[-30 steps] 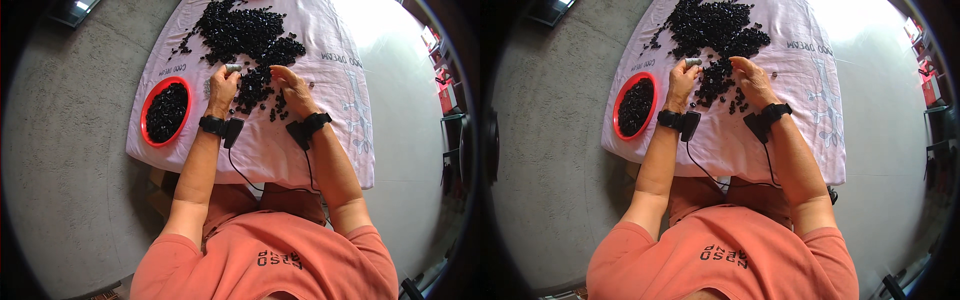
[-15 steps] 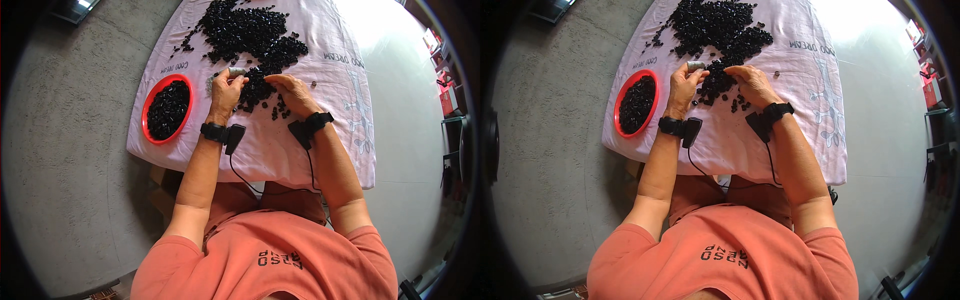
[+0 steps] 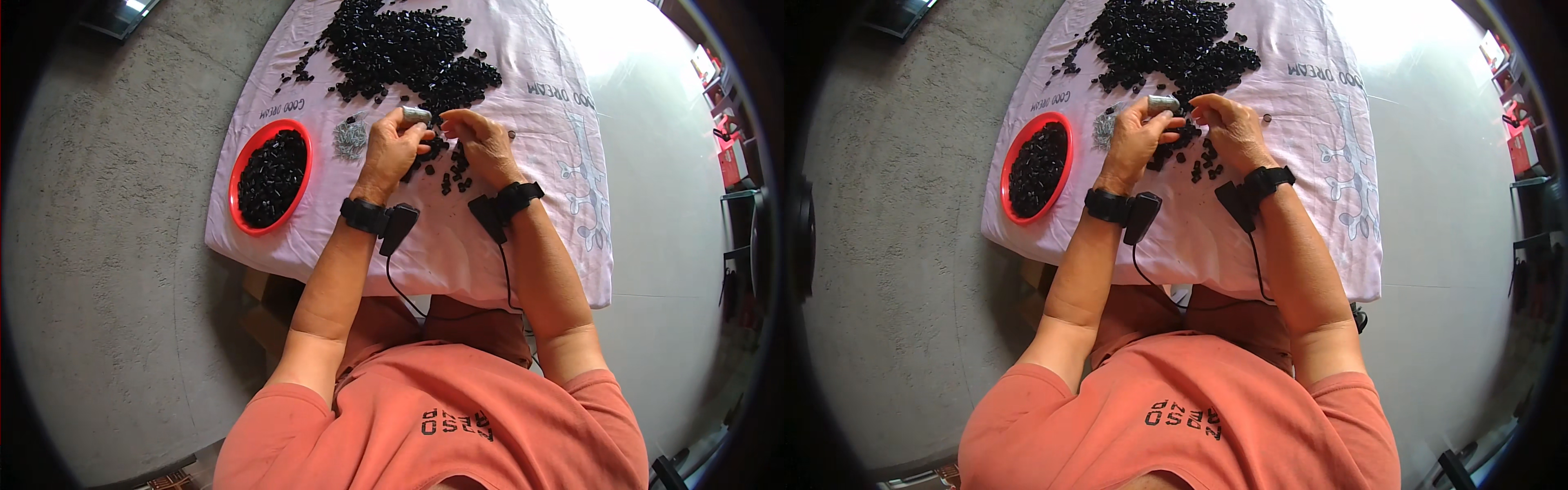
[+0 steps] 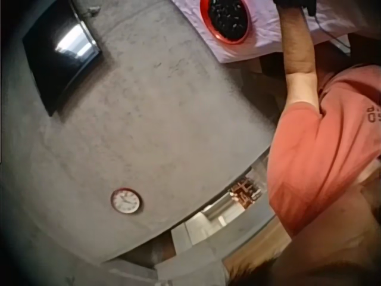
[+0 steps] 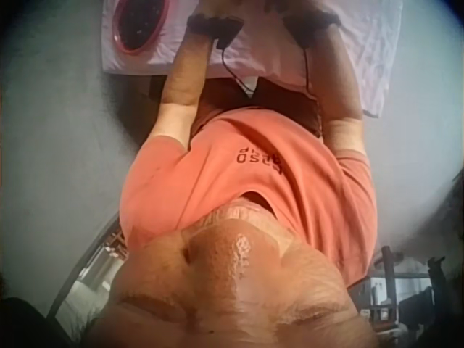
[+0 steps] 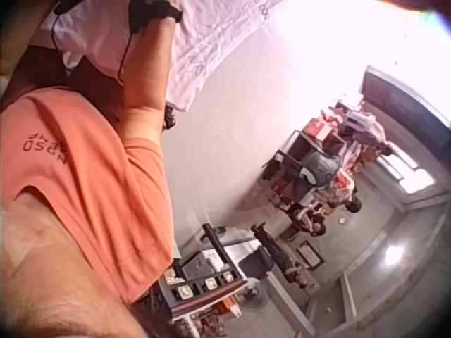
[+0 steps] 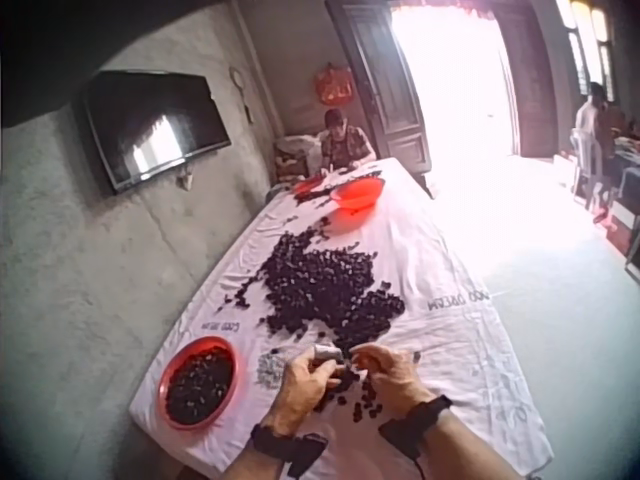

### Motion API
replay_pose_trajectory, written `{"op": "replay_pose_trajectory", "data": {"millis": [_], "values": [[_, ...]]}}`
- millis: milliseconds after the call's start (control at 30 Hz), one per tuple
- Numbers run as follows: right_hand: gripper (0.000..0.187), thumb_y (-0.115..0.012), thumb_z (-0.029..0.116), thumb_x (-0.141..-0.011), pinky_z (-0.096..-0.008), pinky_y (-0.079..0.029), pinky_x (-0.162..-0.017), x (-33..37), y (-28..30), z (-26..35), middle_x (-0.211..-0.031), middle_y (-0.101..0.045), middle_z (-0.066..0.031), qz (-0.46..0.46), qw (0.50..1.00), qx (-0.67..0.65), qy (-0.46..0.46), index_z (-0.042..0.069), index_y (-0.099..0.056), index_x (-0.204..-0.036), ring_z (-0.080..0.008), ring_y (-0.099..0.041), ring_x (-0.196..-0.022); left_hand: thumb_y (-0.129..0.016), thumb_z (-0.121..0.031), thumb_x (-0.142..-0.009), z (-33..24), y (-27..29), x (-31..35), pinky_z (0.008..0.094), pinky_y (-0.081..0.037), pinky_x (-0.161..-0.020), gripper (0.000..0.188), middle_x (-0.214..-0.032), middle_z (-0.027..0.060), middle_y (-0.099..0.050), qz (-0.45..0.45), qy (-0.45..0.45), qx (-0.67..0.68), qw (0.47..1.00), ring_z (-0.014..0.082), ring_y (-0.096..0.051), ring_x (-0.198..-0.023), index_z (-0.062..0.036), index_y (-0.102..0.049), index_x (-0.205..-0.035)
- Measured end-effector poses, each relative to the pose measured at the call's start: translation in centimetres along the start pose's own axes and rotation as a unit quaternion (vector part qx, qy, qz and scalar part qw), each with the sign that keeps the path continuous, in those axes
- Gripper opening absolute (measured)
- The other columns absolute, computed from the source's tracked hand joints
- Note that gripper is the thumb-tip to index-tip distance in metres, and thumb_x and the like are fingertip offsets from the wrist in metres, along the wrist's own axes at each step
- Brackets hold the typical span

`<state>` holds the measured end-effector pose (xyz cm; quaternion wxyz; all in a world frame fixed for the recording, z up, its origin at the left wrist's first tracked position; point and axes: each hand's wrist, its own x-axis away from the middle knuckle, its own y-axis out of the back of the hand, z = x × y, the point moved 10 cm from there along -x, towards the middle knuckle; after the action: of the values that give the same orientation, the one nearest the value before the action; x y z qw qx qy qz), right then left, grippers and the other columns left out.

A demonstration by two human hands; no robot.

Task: Sorting small black plastic components on a table into a red container.

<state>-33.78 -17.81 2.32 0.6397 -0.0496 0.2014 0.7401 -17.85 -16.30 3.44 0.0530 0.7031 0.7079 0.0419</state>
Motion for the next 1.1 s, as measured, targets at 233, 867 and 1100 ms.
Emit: {"op": "replay_pose_trajectory", "data": {"millis": [233, 867, 1100], "values": [[0.03, -0.05, -0.001, -0.096, -0.0313, -0.055, -0.086, 0.1, 0.8, 1.3, -0.108, -0.07, -0.0105, -0.039, 0.993, 0.076, 0.084, 0.008, -0.068, -0.118, -0.0191, -0.069, -0.104, -0.059, -0.002, -0.095, -0.5, -0.3, 0.6, 0.026, -0.06, -0.067, 0.015, -0.098, 0.0086, -0.07, 0.0, -0.015, -0.011, 1.0, 0.0149, -0.071, -0.085, 0.0021, -0.065, -0.109], [0.028, -0.054, 0.002, -0.098, -0.0287, -0.059, -0.077, 0.0, 1.3, -1.5, -0.114, -0.068, -0.0103, -0.07, 0.989, -0.117, -0.057, 0.004, -0.063, -0.124, -0.0175, -0.07, -0.1, -0.058, -0.001, -0.095, 0.1, -1.0, 0.2, 0.0249, -0.058, -0.072, 0.018, -0.101, 0.0084, -0.07, 0.007, -0.03, -0.064, 0.997, 0.0145, -0.07, -0.09, 0.0012, -0.065, -0.111], [0.014, -0.066, 0.015, -0.096, -0.0226, -0.052, -0.063, 0.4, -0.8, -0.3, -0.089, -0.073, -0.0033, 0.054, 0.975, -0.186, -0.105, 0.004, -0.068, -0.104, -0.0108, -0.07, -0.076, -0.071, 0.002, -0.085, -1.5, 2.5, 4.9, 0.0248, -0.053, -0.072, 0.027, -0.09, 0.0038, -0.066, -0.095, -0.105, -0.108, 0.984, 0.0106, -0.064, -0.079, 0.0002, -0.064, -0.112]]}}
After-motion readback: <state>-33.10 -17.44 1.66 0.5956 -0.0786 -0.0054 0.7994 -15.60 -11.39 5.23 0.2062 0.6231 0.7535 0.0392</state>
